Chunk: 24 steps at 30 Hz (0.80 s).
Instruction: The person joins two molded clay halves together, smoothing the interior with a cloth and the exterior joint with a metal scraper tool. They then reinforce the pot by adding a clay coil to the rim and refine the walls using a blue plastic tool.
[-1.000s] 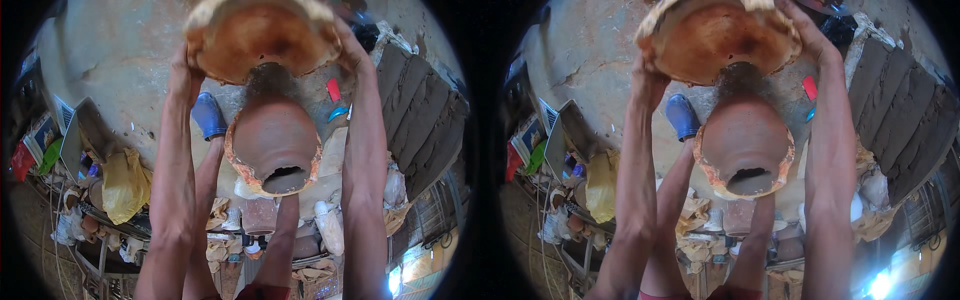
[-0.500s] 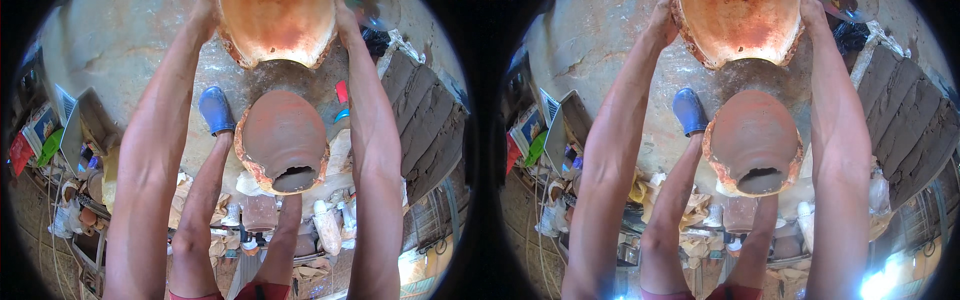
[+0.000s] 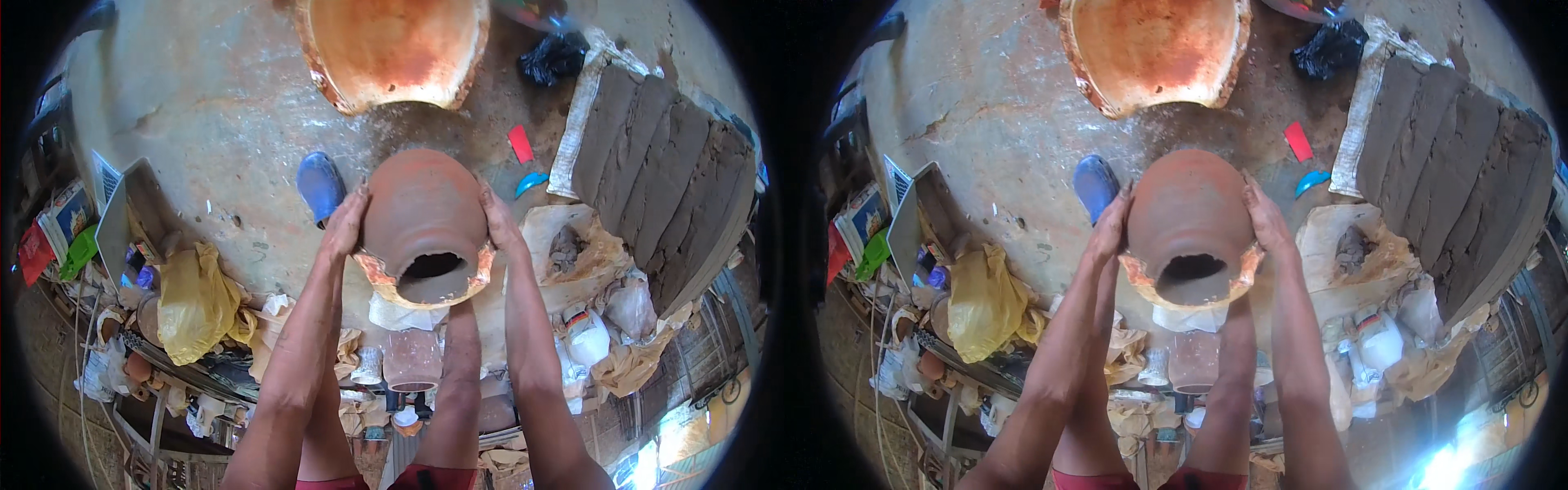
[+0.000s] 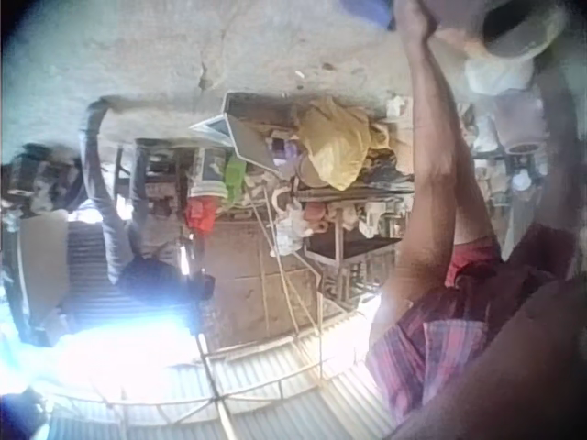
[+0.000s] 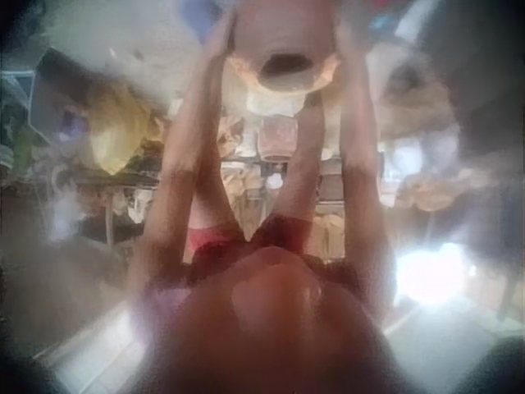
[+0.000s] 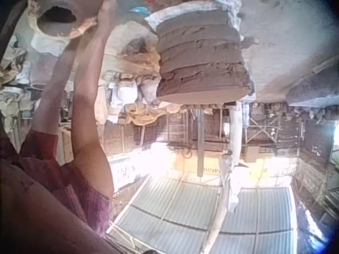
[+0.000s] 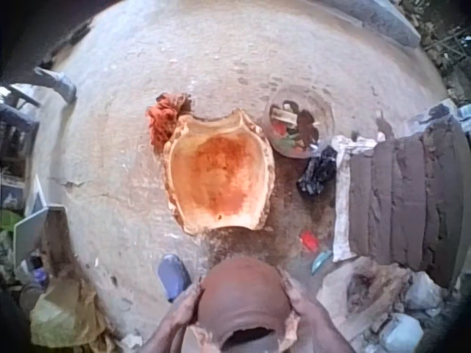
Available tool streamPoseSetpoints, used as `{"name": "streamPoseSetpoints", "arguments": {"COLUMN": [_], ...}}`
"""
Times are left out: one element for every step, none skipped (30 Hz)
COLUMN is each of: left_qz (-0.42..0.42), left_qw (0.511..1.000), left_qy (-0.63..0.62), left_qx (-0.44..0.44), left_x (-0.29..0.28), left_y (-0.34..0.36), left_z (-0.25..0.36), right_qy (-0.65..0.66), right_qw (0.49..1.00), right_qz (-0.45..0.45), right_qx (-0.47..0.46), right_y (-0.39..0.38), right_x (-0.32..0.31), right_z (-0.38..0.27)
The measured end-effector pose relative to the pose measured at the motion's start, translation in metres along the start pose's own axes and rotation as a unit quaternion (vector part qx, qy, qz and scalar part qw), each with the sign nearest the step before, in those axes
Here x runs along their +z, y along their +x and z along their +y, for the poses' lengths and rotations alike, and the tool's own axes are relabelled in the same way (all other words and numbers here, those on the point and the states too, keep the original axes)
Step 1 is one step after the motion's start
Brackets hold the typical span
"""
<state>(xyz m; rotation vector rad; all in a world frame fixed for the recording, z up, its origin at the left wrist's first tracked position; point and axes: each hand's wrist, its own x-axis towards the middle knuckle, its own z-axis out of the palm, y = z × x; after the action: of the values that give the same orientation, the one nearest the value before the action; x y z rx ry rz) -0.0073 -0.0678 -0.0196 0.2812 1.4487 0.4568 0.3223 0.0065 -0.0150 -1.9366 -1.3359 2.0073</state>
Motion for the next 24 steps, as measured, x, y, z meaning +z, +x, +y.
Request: {"name": "streamPoseSetpoints", "arguments": {"left_qz": [0.011, 0.025, 0.032, 0.045, 0.049, 0.049, 0.05, 0.05, 0.053, 0.055, 0.057, 0.054, 0.051, 0.048, 0.052, 0.055, 0.058, 0.063, 0.108, 0.147, 0.186, 0.197, 0.205, 0.202], "left_qw": [1.0, 0.999, 0.998, 0.994, 0.993, 0.993, 0.993, 0.992, 0.991, 0.99, 0.988, 0.987, 0.985, 0.983, 0.982, 0.978, 0.974, 0.97, 0.975, 0.976, 0.976, 0.978, 0.973, 0.963], "left_qy": [-0.015, 0.025, 0.063, 0.103, 0.103, 0.106, 0.109, 0.112, 0.12, 0.127, 0.135, 0.144, 0.154, 0.163, 0.154, 0.165, 0.175, 0.186, 0.125, 0.073, 0.02, -0.044, -0.11, -0.175], "left_qx": [0.002, 0.004, 0.006, 0.011, 0.018, 0.015, 0.012, 0.009, 0.021, 0.032, 0.043, 0.053, 0.061, 0.069, 0.099, 0.115, 0.13, 0.143, 0.151, 0.142, 0.108, 0.054, 0.002, -0.044], "left_x": [0.005, 0.009, 0.019, 0.022, 0.026, 0.024, 0.022, 0.02, 0.017, 0.016, 0.015, 0.016, 0.018, 0.019, 0.018, 0.02, 0.022, 0.022, 0.022, 0.022, 0.019, 0.015, 0.011, 0.004], "left_y": [0.001, -0.002, -0.004, -0.006, -0.009, -0.01, -0.012, -0.013, -0.013, -0.015, -0.017, -0.021, -0.026, -0.032, -0.041, -0.045, -0.049, -0.053, -0.054, -0.052, -0.054, -0.055, -0.056, -0.056], "left_z": [0.001, 0.001, 0.012, 0.019, 0.019, 0.017, 0.017, 0.016, 0.011, 0.006, 0.0, -0.003, -0.006, -0.01, -0.017, -0.024, -0.031, -0.039, -0.05, -0.06, -0.073, -0.083, -0.094, -0.1], "right_qy": [0.002, 0.003, 0.002, 0.012, 0.021, 0.032, 0.028, 0.024, 0.019, 0.012, 0.006, -0.001, -0.006, -0.01, -0.013, 0.024, 0.061, 0.1, 0.178, 0.252, 0.293, 0.334, 0.341, 0.349], "right_qw": [1.0, 1.0, 1.0, 1.0, 0.999, 0.999, 0.999, 0.999, 1.0, 1.0, 1.0, 1.0, 1.0, 0.999, 0.998, 0.997, 0.994, 0.99, 0.977, 0.949, 0.931, 0.907, 0.905, 0.9], "right_qz": [0.0, -0.001, 0.003, -0.005, -0.013, -0.024, -0.019, -0.015, -0.01, -0.004, 0.001, 0.008, 0.014, 0.02, 0.024, 0.031, 0.037, 0.041, 0.116, 0.19, 0.206, 0.224, 0.19, 0.154], "right_qx": [0.007, 0.013, 0.023, 0.028, 0.034, 0.036, 0.026, 0.017, 0.007, 0.001, -0.005, -0.007, -0.025, -0.043, -0.063, -0.072, -0.08, -0.086, -0.031, 0.026, 0.078, 0.127, 0.171, 0.211], "right_y": [-0.001, 0.0, -0.002, -0.003, -0.004, -0.005, -0.006, -0.01, -0.013, -0.016, -0.02, -0.026, -0.033, -0.041, -0.047, -0.053, -0.058, -0.064, -0.069, -0.074, -0.078, -0.082, -0.086, -0.086], "right_x": [0.0, -0.001, -0.007, -0.008, -0.009, -0.008, -0.006, -0.003, -0.002, -0.001, 0.002, 0.003, 0.005, 0.009, 0.013, 0.013, 0.016, 0.02, 0.029, 0.04, 0.045, 0.05, 0.046, 0.044], "right_z": [-0.002, -0.004, -0.001, 0.0, 0.0, -0.003, -0.007, -0.011, -0.01, -0.008, -0.006, -0.002, 0.001, 0.005, 0.005, 0.019, 0.034, 0.049, 0.055, 0.06, 0.065, 0.069, 0.074, 0.076]}}
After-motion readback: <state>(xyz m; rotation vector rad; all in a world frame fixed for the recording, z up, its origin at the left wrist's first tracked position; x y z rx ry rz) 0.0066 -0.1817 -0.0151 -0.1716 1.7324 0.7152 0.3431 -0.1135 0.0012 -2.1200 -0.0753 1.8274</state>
